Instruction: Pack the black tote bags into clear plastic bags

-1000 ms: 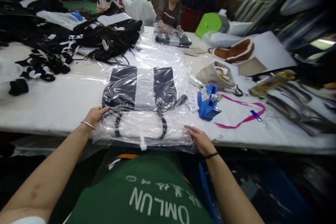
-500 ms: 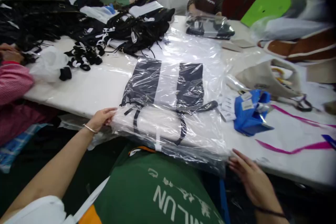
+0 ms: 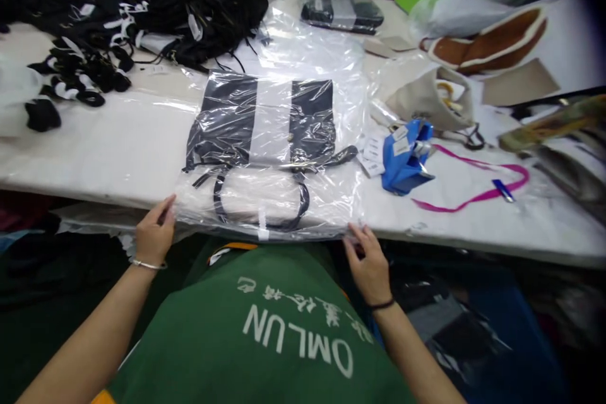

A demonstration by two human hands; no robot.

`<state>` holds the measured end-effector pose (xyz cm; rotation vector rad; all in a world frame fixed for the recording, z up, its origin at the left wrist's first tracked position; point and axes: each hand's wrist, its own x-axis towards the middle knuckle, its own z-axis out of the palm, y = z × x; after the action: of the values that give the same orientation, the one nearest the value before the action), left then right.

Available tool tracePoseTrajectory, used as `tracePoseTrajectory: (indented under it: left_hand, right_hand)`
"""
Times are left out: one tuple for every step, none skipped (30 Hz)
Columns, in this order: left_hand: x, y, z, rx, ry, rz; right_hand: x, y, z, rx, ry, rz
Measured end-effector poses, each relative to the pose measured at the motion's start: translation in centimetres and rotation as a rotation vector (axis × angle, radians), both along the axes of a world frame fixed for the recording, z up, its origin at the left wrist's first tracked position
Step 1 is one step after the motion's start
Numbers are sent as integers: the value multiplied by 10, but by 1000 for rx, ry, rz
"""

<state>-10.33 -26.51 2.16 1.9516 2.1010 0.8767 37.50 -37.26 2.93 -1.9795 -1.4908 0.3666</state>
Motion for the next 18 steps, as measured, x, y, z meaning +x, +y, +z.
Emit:
tracePoseTrajectory:
  left_hand:
    - [-7,2,4,25,16,18]
    - [-16,2,8,35,47,-17]
    - [-26,1,13,37,86,-89]
    - [-36,-1,17,21,126,-181]
    - [-45,-5,21,-13,158,-274]
    - [-52,-8,23,-55,180,-344]
    - [-56,-11,24,-88,190,-368]
    - [-57,-14,23,-113,191,-345]
    - [-56,-16,21,-137,182,-278]
    - [-51,-17,19,-167,163,-181]
    - [-45,-17,16,-196,135,-75]
    - [-39,-18,12,-233,107,14]
    - [-33,-18,8,-269,84,75]
    - [-28,-19,4,-298,72,108]
    - [-25,-21,0,-310,71,124]
    - [-22,-22,-3,-310,75,126]
    - [-21,-23,-5,-301,79,118]
    - [-21,-22,-6,-285,82,104]
  right_hand:
    - [9,-2,3,47,24,-33]
    - [20,-5,6,71,46,-67]
    - [32,-8,11,72,61,-105]
    - [43,-10,17,58,61,-146]
    - [52,-11,24,51,43,-182]
    - [57,-8,31,60,12,-199]
    - [58,-2,39,87,-17,-184]
    - [52,9,47,133,-38,-133]
    - [41,25,54,191,-54,-42]
    - [25,45,61,241,-70,78]
    - [5,68,65,268,-76,226]
    - [-18,93,66,271,-110,381]
    - [-41,120,65,247,-174,493]
    - [-64,146,60,208,-252,553]
    - [-85,171,53,164,-327,600]
    - [-103,195,44,113,-394,656]
    - [-117,217,34,54,-445,696]
    - [-127,238,25,1,-481,719]
